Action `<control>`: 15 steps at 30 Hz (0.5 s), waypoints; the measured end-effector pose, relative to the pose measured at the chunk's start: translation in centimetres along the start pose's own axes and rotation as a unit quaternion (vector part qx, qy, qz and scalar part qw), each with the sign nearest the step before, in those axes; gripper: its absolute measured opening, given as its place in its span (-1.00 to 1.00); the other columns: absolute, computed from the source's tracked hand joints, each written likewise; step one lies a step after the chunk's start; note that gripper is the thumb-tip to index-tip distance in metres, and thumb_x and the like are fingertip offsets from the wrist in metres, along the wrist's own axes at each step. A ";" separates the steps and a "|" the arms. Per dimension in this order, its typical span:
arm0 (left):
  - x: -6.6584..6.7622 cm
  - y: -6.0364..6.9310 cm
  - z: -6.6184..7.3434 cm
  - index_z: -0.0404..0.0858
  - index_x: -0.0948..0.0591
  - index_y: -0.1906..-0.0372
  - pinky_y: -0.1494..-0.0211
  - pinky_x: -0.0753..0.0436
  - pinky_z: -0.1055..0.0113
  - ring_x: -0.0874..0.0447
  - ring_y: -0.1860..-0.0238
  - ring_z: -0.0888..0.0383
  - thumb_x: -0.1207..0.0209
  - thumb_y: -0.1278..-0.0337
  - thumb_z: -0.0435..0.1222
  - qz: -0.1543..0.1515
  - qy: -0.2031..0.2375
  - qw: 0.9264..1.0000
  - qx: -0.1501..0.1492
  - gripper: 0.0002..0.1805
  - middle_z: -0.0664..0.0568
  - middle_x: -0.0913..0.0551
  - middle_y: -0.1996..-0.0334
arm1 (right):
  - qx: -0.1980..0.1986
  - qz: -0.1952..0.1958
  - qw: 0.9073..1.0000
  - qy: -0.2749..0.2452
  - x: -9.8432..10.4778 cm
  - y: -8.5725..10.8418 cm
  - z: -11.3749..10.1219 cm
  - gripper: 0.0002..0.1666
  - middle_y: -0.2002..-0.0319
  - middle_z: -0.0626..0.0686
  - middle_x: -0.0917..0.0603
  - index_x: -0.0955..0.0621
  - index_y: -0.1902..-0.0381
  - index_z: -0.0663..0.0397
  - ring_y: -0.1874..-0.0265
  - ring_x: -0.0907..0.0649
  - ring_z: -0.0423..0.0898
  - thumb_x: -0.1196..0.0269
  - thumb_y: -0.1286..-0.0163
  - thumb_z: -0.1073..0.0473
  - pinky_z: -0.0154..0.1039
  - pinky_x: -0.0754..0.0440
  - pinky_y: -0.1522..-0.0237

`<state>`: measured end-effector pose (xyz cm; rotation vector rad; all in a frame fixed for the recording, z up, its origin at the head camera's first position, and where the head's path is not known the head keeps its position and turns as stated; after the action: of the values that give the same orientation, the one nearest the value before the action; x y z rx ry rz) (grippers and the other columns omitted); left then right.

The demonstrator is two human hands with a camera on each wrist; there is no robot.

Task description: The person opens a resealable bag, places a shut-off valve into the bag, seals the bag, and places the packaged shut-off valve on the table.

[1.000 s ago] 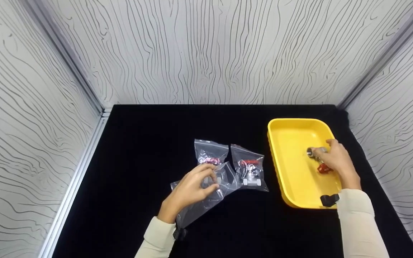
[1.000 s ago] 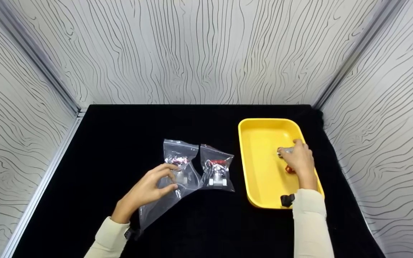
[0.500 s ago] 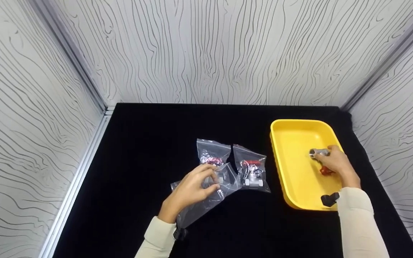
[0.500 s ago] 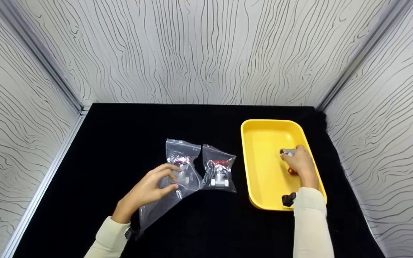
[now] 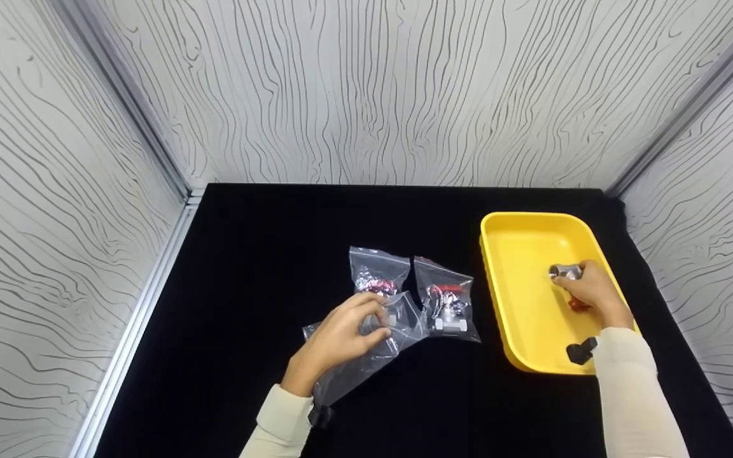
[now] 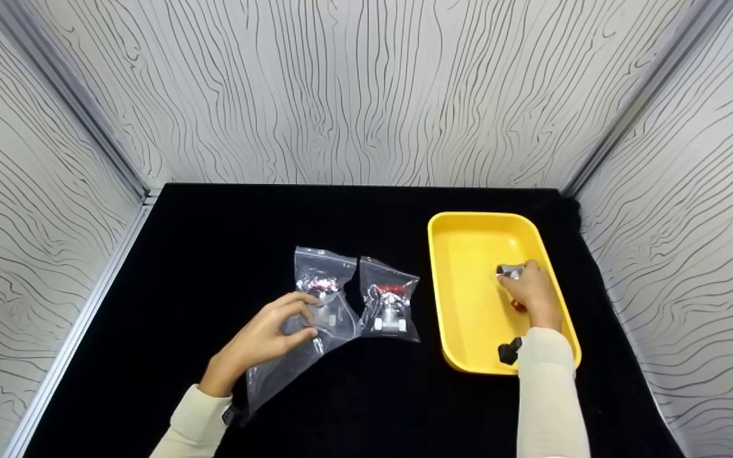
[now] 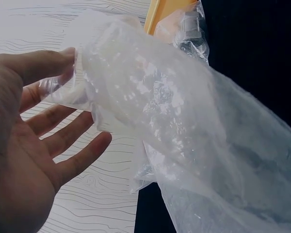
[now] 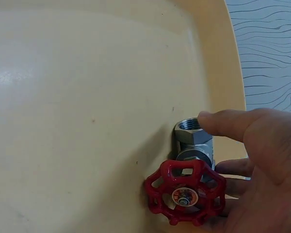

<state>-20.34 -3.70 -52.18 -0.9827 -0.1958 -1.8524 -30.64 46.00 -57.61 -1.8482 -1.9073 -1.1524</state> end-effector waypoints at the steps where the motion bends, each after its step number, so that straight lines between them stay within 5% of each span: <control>1: 0.0 0.0 0.0 -0.06 -0.66 0.24 -0.43 -0.65 0.14 -0.66 -0.33 0.09 -0.44 -0.30 -0.18 0.000 0.000 1.000 0.001 -0.85 0.11 -0.70 -0.26 | 0.001 0.001 1.000 0.002 0.0 -0.1 0.1 -0.21 0.34 0.10 -0.53 -0.16 -0.38 0.56 0.58 -0.61 -0.12 -0.26 -0.55 0.10 -0.16 -0.76 0.46; 8: -0.2 0.1 -0.2 -0.07 -0.66 0.24 -0.41 -0.66 0.15 -0.67 -0.31 0.10 -0.44 -0.30 -0.19 -0.003 0.000 1.000 0.000 -0.86 0.11 -0.71 -0.24 | 0.009 -0.001 1.000 0.015 -0.4 -0.7 0.0 -0.22 0.50 0.04 -0.48 -0.20 -0.29 0.54 0.66 -0.55 -0.12 -0.32 -0.49 0.07 -0.21 -0.64 0.57; 15: -0.2 0.1 -0.3 -0.05 -0.67 0.24 -0.42 -0.65 0.15 -0.66 -0.32 0.11 -0.43 -0.31 -0.18 -0.003 0.001 1.000 0.008 -0.87 0.13 -0.71 -0.25 | -0.008 -0.003 0.999 0.042 -0.7 -0.7 0.0 -0.04 0.21 0.28 -0.48 -0.11 -0.43 0.53 0.56 -0.56 -0.06 -0.32 -0.51 -0.05 -0.18 -0.64 0.47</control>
<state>-20.36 -3.72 -52.55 -0.9717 -0.2122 -1.8550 -31.16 45.52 -58.31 -1.7736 -1.8643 -1.2295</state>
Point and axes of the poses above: each hand's wrist, its own y-axis away from the middle knuckle, its own x-axis out of the back of the hand, z = x × y, the point moved 6 cm from there along -y, towards the middle knuckle
